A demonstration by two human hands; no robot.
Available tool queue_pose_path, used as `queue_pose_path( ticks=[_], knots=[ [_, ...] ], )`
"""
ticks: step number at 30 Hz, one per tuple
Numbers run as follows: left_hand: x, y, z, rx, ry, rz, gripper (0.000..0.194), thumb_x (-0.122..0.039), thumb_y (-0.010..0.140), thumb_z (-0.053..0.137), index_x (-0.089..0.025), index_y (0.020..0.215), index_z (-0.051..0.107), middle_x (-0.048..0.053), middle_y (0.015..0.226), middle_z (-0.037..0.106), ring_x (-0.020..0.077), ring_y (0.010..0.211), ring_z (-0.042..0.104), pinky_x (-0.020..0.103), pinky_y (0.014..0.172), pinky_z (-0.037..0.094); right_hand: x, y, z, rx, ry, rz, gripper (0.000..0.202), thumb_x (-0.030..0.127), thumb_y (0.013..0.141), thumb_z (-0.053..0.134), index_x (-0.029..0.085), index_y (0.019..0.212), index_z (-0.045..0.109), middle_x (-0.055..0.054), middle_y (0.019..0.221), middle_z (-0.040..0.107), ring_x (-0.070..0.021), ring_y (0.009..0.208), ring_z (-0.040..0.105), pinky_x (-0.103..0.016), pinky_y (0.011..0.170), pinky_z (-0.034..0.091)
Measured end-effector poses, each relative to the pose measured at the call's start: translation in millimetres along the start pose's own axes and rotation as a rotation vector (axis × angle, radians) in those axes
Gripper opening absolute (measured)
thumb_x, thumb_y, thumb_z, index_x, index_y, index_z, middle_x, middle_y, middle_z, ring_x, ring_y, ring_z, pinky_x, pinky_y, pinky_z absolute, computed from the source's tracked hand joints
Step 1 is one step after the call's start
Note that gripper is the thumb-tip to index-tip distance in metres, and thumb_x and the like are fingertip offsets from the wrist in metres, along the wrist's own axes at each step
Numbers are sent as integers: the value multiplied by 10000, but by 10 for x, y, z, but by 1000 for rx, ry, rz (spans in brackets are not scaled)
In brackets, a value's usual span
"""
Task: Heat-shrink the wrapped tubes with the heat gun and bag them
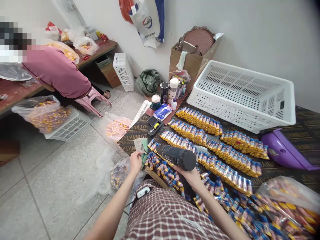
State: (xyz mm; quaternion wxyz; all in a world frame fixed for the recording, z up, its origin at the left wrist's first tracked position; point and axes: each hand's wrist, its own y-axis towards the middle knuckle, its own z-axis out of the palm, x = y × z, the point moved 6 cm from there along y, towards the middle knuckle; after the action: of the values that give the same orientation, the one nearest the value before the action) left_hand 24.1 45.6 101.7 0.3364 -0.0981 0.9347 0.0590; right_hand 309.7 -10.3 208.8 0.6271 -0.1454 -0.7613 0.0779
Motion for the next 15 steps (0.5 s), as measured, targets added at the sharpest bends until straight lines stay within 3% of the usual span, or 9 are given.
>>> queue_pose_path(
  ticks=[2, 5, 7, 10, 15],
  knots=[
    [-125, 122, 116, 30, -16, 3, 329, -31, 658, 359, -182, 755, 634, 38, 874, 653, 177, 902, 571, 303, 860, 417, 1, -11, -17, 3, -5, -5, 417, 413, 595, 708, 138, 907, 683, -89, 880, 698, -272, 888, 610, -413, 803, 485],
    [-390, 265, 402, 150, 10, 42, 326, -45, 703, 375, -169, 869, 627, 54, 962, 640, 179, 954, 553, 307, 891, 396, -59, -179, -289, -71, -49, 15, 384, 403, 584, 710, 137, 861, 689, -91, 862, 701, -278, 897, 612, -409, 819, 483],
    [-563, 315, 616, 249, 74, 68, 313, -135, 762, 429, -152, 1035, 579, 88, 1065, 608, 201, 1018, 526, 322, 914, 375, -157, -368, -571, -143, -87, 66, 376, 400, 571, 715, 141, 843, 693, -96, 880, 701, -282, 892, 616, -400, 823, 485],
    [-724, 330, 844, 327, 224, 37, 462, -351, 770, 520, -136, 1177, 476, 145, 1153, 546, 261, 1092, 478, 363, 911, 362, -370, -686, -1008, -251, -127, 166, 466, 415, 555, 723, 136, 926, 680, -105, 976, 684, -286, 922, 611, -380, 851, 476],
    [-892, 186, 1077, 458, 339, 35, 570, -573, 675, 564, -141, 1043, 517, 151, 1065, 569, 279, 1034, 518, 347, 849, 386, -680, -1085, -1454, -375, -119, 306, 544, 436, 577, 716, 125, 1017, 646, -111, 1004, 675, -287, 939, 606, -347, 801, 501]
  ],
)
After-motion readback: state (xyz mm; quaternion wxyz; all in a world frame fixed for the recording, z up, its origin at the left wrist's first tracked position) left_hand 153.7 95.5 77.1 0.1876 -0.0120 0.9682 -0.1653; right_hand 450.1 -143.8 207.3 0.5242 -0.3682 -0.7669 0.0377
